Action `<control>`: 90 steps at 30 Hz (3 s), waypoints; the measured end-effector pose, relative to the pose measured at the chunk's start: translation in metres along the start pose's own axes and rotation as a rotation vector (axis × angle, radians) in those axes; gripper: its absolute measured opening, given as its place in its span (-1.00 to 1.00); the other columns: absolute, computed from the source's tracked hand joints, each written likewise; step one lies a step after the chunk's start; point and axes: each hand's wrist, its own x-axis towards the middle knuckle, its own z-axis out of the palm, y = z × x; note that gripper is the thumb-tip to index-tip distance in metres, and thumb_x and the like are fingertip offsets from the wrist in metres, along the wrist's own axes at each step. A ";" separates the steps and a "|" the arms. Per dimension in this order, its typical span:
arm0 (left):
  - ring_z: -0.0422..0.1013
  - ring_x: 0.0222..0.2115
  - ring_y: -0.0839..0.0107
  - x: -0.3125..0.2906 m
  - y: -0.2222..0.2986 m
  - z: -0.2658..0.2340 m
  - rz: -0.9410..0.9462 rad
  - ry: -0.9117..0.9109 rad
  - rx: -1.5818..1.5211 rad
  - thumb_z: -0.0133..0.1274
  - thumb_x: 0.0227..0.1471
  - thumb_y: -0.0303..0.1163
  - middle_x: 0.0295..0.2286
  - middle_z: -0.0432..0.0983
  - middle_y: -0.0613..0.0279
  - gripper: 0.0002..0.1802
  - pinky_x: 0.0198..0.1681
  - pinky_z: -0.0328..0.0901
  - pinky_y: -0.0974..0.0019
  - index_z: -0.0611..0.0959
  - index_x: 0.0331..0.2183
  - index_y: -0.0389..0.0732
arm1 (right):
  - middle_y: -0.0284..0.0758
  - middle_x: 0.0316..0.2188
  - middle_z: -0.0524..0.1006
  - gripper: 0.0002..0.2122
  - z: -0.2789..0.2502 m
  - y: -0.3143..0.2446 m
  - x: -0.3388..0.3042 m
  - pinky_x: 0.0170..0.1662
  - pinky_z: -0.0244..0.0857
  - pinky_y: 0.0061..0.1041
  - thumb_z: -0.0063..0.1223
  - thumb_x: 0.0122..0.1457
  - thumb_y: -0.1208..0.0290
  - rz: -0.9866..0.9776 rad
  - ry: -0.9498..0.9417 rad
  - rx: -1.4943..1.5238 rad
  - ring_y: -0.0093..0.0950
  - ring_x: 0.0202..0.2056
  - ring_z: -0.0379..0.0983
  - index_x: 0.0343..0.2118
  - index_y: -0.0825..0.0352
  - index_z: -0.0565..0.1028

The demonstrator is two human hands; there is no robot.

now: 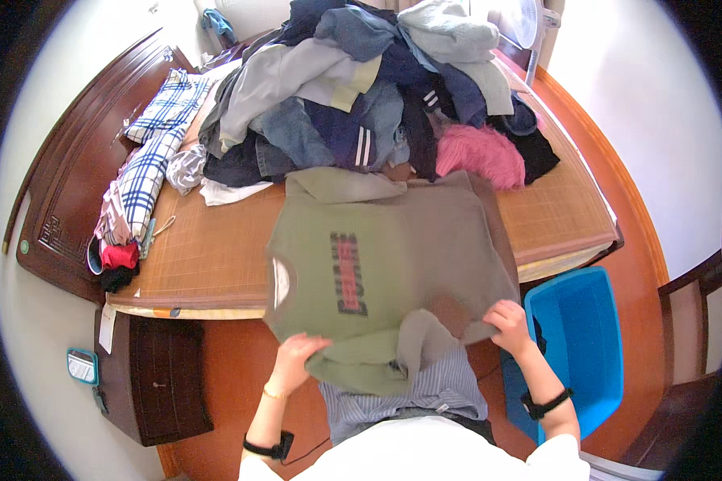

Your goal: The recorder is folding several items of clothing on a bed and placing them into a blue plastic bin.

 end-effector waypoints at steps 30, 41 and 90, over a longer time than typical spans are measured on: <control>0.09 0.17 0.06 0.071 -0.084 0.029 -0.537 0.253 0.303 0.02 0.09 -0.20 0.13 0.18 -0.02 -0.40 0.17 -0.10 -0.31 0.31 0.12 -0.24 | -0.07 -0.01 0.42 -0.42 0.043 0.123 0.044 0.11 0.16 -0.29 0.25 -0.02 0.31 0.716 0.340 0.146 -0.15 0.04 0.32 0.12 0.24 0.33; 0.20 0.06 0.08 0.065 -0.056 0.005 -0.392 0.260 0.307 0.07 0.05 -0.27 -0.02 0.32 0.06 -0.68 0.19 -0.16 -0.32 0.55 -0.11 -0.09 | -0.19 -0.28 0.54 -0.77 -0.015 0.111 0.024 -0.09 0.32 -0.35 0.16 0.02 0.51 0.662 0.065 -0.061 -0.19 -0.23 0.47 -0.22 0.37 0.52; -0.09 0.25 0.01 0.202 -0.075 0.057 -0.206 0.185 0.394 -0.20 0.07 -0.13 0.23 0.04 0.25 -0.39 0.23 -0.15 -0.25 0.26 0.19 0.22 | 0.05 -0.05 0.42 -0.35 0.224 0.034 0.315 -0.04 0.32 -0.16 0.13 -0.05 -0.10 0.081 -0.430 -0.464 -0.10 -0.04 0.40 -0.05 0.38 0.41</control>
